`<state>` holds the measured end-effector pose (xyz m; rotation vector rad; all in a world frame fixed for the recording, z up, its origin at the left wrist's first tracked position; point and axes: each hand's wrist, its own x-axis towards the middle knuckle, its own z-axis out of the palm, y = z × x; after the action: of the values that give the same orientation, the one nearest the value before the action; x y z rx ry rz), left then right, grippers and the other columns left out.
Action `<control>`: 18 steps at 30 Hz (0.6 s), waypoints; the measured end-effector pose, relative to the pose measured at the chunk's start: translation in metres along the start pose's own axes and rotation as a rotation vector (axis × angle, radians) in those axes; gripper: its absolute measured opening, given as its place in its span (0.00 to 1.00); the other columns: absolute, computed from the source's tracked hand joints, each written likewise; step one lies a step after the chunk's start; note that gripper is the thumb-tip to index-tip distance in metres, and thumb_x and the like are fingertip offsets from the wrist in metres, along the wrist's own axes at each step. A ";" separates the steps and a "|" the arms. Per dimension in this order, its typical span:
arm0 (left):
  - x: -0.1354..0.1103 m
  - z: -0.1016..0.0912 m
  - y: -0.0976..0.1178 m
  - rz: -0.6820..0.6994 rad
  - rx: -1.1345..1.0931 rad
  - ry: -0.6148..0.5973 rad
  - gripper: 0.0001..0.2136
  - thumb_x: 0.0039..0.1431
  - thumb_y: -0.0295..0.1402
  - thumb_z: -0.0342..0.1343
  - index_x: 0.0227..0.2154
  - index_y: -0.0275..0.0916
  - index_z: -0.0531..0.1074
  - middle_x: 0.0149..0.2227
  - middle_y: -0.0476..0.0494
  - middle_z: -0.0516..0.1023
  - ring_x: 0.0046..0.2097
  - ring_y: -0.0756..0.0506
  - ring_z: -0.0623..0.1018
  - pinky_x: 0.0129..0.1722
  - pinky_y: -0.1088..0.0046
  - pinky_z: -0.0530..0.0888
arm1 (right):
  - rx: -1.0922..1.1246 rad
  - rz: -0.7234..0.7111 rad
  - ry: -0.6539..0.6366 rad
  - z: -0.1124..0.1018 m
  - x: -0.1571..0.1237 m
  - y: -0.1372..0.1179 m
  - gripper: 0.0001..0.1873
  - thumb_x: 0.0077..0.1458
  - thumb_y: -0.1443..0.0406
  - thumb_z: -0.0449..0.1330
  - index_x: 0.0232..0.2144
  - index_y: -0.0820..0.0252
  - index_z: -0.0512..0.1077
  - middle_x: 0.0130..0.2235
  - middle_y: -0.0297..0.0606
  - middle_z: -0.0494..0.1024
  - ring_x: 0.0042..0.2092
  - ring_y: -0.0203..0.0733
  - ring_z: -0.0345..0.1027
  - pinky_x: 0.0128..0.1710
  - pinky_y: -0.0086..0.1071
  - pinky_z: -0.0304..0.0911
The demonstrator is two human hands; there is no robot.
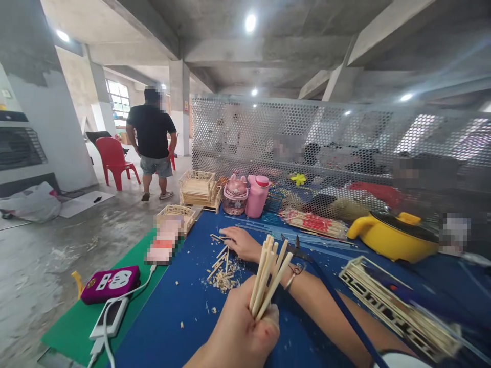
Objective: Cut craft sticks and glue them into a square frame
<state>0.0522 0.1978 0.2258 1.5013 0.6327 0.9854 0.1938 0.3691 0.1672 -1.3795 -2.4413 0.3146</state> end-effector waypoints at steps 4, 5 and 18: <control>0.000 0.001 -0.001 0.020 0.041 -0.019 0.10 0.45 0.19 0.47 0.20 0.39 0.53 0.20 0.57 0.51 0.23 0.55 0.53 0.22 0.79 0.54 | 0.062 0.192 0.060 0.007 -0.025 0.013 0.30 0.62 0.54 0.37 0.61 0.65 0.52 0.61 0.46 0.57 0.62 0.50 0.45 0.59 0.43 0.40; 0.000 0.001 -0.003 0.039 0.048 -0.037 0.11 0.44 0.18 0.46 0.20 0.39 0.52 0.20 0.56 0.51 0.23 0.55 0.53 0.22 0.79 0.54 | 0.076 0.216 0.053 0.012 -0.024 0.011 0.33 0.61 0.52 0.39 0.61 0.68 0.50 0.62 0.49 0.55 0.62 0.52 0.44 0.59 0.44 0.38; -0.001 -0.001 -0.017 0.182 0.009 -0.132 0.11 0.41 0.15 0.42 0.22 0.39 0.53 0.21 0.56 0.52 0.24 0.55 0.53 0.23 0.79 0.54 | 0.109 0.178 0.055 0.017 -0.048 -0.053 0.36 0.57 0.50 0.46 0.63 0.58 0.46 0.63 0.40 0.52 0.65 0.54 0.36 0.61 0.50 0.35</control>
<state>0.0531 0.2001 0.2088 1.6393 0.4118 1.0118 0.1688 0.3004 0.1620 -1.5391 -2.2271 0.4386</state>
